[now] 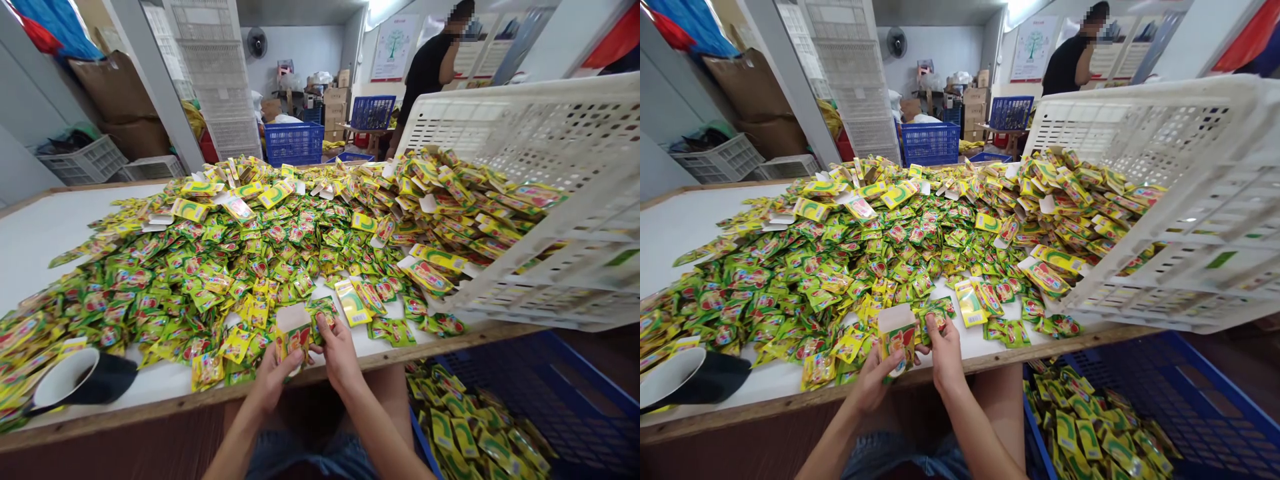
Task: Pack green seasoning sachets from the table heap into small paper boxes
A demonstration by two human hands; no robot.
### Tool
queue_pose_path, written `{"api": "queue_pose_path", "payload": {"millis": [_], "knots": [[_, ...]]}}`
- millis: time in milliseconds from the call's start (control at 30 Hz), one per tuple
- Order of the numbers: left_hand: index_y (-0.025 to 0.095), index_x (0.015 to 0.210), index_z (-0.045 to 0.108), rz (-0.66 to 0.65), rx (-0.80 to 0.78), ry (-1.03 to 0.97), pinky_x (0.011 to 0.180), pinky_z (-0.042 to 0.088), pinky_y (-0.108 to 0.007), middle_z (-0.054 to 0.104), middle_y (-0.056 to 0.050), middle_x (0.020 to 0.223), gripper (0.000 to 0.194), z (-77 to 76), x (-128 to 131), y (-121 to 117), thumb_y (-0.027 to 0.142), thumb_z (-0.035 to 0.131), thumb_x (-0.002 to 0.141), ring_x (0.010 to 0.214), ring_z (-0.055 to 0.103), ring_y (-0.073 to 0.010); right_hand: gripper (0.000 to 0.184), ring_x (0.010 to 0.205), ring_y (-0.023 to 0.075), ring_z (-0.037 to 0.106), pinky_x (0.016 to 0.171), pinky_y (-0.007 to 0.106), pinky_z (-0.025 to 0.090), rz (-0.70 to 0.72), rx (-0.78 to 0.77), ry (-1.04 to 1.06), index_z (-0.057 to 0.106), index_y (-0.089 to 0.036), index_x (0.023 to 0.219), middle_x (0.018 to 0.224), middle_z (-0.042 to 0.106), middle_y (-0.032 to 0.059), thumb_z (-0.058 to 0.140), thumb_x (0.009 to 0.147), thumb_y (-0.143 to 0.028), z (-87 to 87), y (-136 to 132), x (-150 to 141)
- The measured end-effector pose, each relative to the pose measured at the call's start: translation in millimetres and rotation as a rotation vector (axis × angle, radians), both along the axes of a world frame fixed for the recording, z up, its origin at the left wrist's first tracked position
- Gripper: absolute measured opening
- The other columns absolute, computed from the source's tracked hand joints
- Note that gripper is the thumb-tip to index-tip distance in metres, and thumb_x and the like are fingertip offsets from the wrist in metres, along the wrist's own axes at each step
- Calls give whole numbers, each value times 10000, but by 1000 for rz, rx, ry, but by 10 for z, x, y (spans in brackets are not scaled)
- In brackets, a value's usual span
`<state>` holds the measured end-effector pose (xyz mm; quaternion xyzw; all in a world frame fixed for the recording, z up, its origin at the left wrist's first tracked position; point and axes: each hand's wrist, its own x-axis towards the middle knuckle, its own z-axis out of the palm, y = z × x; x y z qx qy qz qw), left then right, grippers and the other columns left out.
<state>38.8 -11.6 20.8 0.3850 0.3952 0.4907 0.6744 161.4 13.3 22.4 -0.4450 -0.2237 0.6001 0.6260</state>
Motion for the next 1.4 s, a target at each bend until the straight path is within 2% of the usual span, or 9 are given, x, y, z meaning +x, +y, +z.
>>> {"api": "queue_pose_path", "payload": {"millis": [167, 367, 500, 600, 867, 1000, 1167, 1300, 1400], "knots": [[92, 956, 647, -12, 14, -36, 632, 450, -274, 695, -107, 785, 509, 86, 95, 34, 546, 457, 827, 736, 633, -204, 321, 582, 88, 471, 496, 187, 389, -165, 175, -92, 508, -192, 860, 713, 518, -28, 643, 738, -456, 143, 77, 265], [95, 907, 658, -99, -23, -28, 569, 431, -248, 690, -104, 804, 515, 96, 163, 37, 545, 414, 850, 650, 623, -171, 201, 677, 129, 494, 602, 228, 419, 93, 425, -519, 520, -192, 939, 773, 548, 6, 507, 857, -375, 492, 117, 354], [90, 871, 662, -141, -66, -27, 539, 435, -246, 687, -99, 753, 522, 130, 153, 16, 559, 438, 831, 555, 600, -148, 118, 746, 154, 492, 651, 250, 400, 168, 553, -894, 538, -192, 894, 798, 535, 21, 455, 886, -275, 557, 170, 413], [86, 852, 664, -149, -92, -31, 545, 442, -242, 680, -92, 691, 505, 130, 151, 10, 539, 441, 839, 558, 609, -152, 87, 810, 169, 492, 711, 268, 395, 229, 637, -1031, 553, -191, 869, 846, 518, 33, 465, 870, -197, 573, 173, 421], [96, 912, 645, -150, -184, -96, 600, 485, -275, 684, -84, 718, 481, 122, 170, 28, 543, 501, 804, 597, 641, -177, 114, 838, 161, 499, 738, 260, 417, 251, 635, -960, 626, -195, 881, 859, 496, 29, 526, 845, -152, 553, 109, 290], [103, 939, 643, -155, -198, -142, 609, 489, -281, 690, -89, 741, 494, 89, 139, 20, 547, 457, 827, 615, 649, -184, 225, 882, 174, 498, 782, 283, 422, 282, 641, -974, 636, -227, 1041, 893, 502, 37, 541, 843, -177, 515, 110, 294], [110, 931, 654, -151, -177, -98, 602, 490, -275, 692, -90, 734, 498, 37, 121, 31, 548, 435, 839, 636, 654, -190, 359, 915, 179, 501, 813, 314, 423, 375, 624, -1005, 520, -256, 1228, 968, 528, 51, 441, 887, -175, 496, 81, 401], [108, 935, 650, -167, -176, -88, 585, 494, -280, 691, -95, 756, 506, 28, 152, 62, 556, 438, 833, 615, 655, -190, 198, 820, 178, 514, 725, 294, 429, 210, 524, -1006, 582, -213, 1013, 883, 573, 33, 574, 816, -207, 467, 79, 442], [106, 949, 649, -171, -179, -86, 599, 501, -286, 693, -96, 765, 496, 13, 170, 84, 540, 435, 843, 625, 659, -192, 87, 841, 192, 496, 740, 304, 416, 142, 524, -1075, 589, -197, 847, 847, 556, 35, 635, 775, -214, 437, 83, 418]]}}
